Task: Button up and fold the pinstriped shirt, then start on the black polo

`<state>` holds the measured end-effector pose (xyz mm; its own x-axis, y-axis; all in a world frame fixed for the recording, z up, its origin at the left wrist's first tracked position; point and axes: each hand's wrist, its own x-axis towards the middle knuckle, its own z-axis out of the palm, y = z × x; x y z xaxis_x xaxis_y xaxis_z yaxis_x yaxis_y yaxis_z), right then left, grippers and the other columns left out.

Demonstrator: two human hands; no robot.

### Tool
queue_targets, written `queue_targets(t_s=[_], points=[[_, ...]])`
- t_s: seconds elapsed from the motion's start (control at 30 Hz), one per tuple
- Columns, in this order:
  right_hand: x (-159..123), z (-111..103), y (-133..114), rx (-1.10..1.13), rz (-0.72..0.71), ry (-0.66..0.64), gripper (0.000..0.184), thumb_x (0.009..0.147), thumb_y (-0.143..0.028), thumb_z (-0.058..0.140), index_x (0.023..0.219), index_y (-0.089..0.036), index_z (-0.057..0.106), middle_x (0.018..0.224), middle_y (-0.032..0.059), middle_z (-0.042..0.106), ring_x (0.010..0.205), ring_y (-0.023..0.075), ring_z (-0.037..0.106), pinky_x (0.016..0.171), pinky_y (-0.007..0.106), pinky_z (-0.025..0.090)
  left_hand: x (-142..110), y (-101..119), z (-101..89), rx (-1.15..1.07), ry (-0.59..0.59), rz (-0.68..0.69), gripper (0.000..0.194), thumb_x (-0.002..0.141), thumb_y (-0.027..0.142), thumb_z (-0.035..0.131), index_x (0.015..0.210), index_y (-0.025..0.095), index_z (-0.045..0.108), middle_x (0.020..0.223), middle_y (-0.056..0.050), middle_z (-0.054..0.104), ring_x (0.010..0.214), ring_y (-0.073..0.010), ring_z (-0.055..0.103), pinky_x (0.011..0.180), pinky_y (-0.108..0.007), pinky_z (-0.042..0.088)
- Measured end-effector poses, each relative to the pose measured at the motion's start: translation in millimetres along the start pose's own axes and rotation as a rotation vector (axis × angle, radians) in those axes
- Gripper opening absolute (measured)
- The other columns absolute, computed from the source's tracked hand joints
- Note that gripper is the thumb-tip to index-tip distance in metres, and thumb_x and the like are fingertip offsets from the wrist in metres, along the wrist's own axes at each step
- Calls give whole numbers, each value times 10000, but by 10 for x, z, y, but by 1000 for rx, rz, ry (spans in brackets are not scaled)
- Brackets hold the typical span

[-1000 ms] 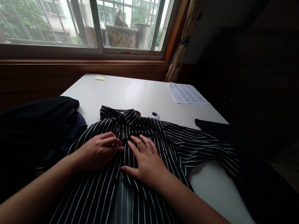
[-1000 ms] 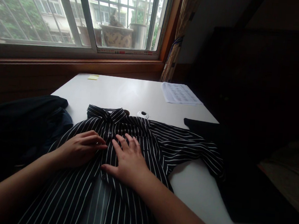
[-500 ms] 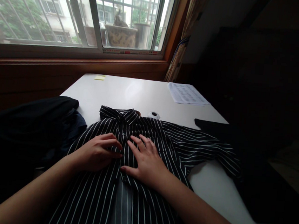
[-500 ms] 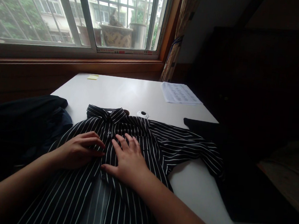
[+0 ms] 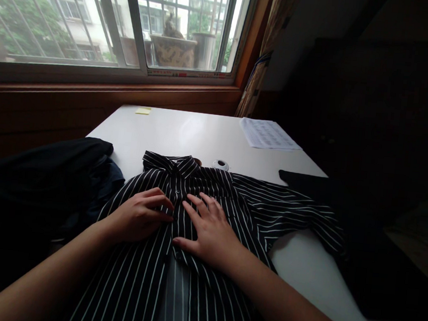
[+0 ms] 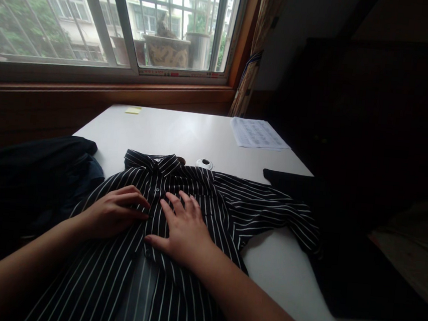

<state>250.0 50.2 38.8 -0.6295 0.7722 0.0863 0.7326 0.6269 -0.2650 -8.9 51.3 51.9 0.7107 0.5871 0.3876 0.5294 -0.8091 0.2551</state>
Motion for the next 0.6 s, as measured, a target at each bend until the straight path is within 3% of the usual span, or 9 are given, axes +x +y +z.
queue_targets(t_s=[0.6], points=[[1, -24, -10, 19, 0, -27, 912, 832, -816, 430, 1546, -255, 332, 1631, 23, 260, 1499, 331, 121, 1229, 541, 104, 32, 11, 40, 87, 35, -96, 381, 892, 60, 501, 1183, 230, 680, 1130, -74, 656, 1010, -209, 579, 895, -392, 538]])
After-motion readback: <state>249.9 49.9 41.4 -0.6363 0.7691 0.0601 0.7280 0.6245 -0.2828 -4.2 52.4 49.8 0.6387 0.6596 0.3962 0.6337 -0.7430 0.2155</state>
